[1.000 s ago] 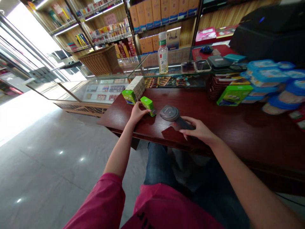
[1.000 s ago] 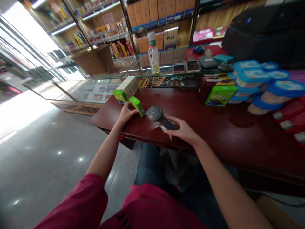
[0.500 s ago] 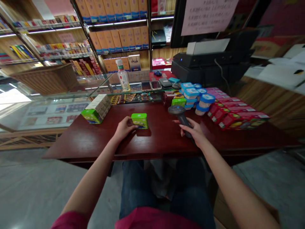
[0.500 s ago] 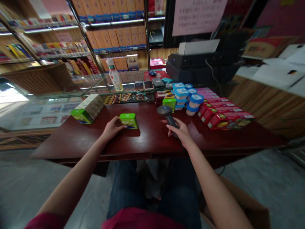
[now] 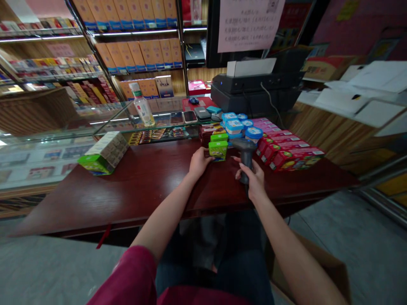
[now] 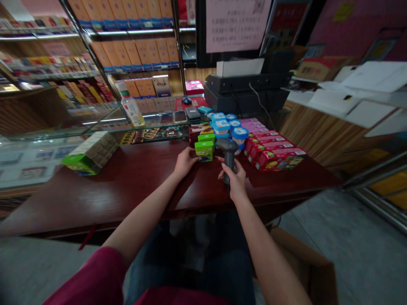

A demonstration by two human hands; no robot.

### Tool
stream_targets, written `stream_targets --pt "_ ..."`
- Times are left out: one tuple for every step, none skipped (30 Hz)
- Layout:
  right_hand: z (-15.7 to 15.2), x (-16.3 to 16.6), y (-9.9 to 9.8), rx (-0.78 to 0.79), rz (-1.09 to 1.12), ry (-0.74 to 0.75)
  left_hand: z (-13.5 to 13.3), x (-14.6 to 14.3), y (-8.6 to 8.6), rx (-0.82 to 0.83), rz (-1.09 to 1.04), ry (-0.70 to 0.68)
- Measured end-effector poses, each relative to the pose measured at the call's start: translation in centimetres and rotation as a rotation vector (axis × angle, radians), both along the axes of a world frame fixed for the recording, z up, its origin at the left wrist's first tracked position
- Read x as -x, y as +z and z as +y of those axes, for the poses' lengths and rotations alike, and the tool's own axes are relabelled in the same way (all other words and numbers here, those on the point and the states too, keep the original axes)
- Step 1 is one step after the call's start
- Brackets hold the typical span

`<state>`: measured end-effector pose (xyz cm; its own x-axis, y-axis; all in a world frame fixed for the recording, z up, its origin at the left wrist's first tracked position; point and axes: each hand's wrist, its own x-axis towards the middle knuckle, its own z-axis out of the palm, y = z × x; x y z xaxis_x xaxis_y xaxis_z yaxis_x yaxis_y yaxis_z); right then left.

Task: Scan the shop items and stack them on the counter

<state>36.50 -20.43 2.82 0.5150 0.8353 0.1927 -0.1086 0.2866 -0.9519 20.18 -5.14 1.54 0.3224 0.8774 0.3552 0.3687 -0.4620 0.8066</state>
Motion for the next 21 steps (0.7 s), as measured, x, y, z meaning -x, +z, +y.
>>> stream_targets --pt "-0.1 0.0 0.1 -0.005 0.006 -0.015 0.1 -0.6 -0.2 -0.015 0.015 0.009" --pt "-0.1 0.0 0.1 -0.007 0.01 -0.024 0.1 -1.1 -0.4 -0.025 0.026 0.024" --pt "-0.2 0.0 0.2 -0.007 0.011 -0.027 0.1 -1.5 -0.6 -0.028 0.031 0.043" --pt "-0.2 0.1 0.3 -0.006 0.009 -0.027 0.2 -1.8 -0.7 -0.024 0.028 0.066" --pt "-0.3 0.1 0.4 -0.004 0.006 -0.025 0.2 -2.0 -0.8 -0.016 0.023 0.089" --pt "-0.3 0.1 0.5 -0.001 0.003 -0.02 0.2 -2.2 -0.9 -0.009 0.02 0.113" --pt "-0.3 0.2 0.6 0.0 0.003 -0.014 0.3 -2.2 -0.9 -0.005 0.022 0.135" --pt "-0.4 0.2 0.6 0.001 0.006 -0.005 0.4 -2.3 -0.9 -0.005 0.03 0.157" --pt "-0.4 0.2 0.6 0.002 0.011 0.01 0.5 -2.3 -0.8 -0.008 0.041 0.178" --pt "-0.4 0.2 0.7 0.005 0.012 0.03 0.6 -2.3 -0.8 -0.014 0.05 0.195" --pt "-0.4 0.1 0.7 0.011 0.009 0.053 0.7 -2.4 -0.7 -0.017 0.057 0.207" --pt "-0.4 0.1 0.6 0.019 -0.001 0.079 0.8 -2.5 -0.7 -0.017 0.059 0.213" --pt "-0.5 0.0 0.7 0.028 -0.017 0.109 0.8 -2.5 -0.6 -0.012 0.06 0.213" --pt "-0.5 0.0 0.7 0.039 -0.037 0.141 0.9 -2.5 -0.5 -0.003 0.061 0.205" --pt "-0.7 0.1 0.8 0.05 -0.059 0.174 0.9 -2.3 -0.5 0.01 0.062 0.189" --pt "-0.8 0.3 0.9 0.059 -0.077 0.209 0.9 -1.9 -0.4 0.018 0.064 0.165" --pt "-1.0 0.5 1.0 0.07 -0.094 0.246 0.9 -1.1 -0.4 0.014 0.067 0.139" --pt "-1.1 0.9 1.2 0.084 -0.107 0.271 0.8 0.0 -0.4 -0.007 0.073 0.113" --pt "-1.2 1.5 1.4 0.1 -0.115 0.306 0.7 1.5 -0.4 -0.041 0.085 0.094" --pt "-1.2 2.2 1.6 0.112 -0.117 0.338 0.6 3.4 -0.4 -0.086 0.104 0.086" --pt "-1.0 3.1 1.8 0.115 -0.109 0.366 0.4 5.7 -0.3 -0.131 0.127 0.1"
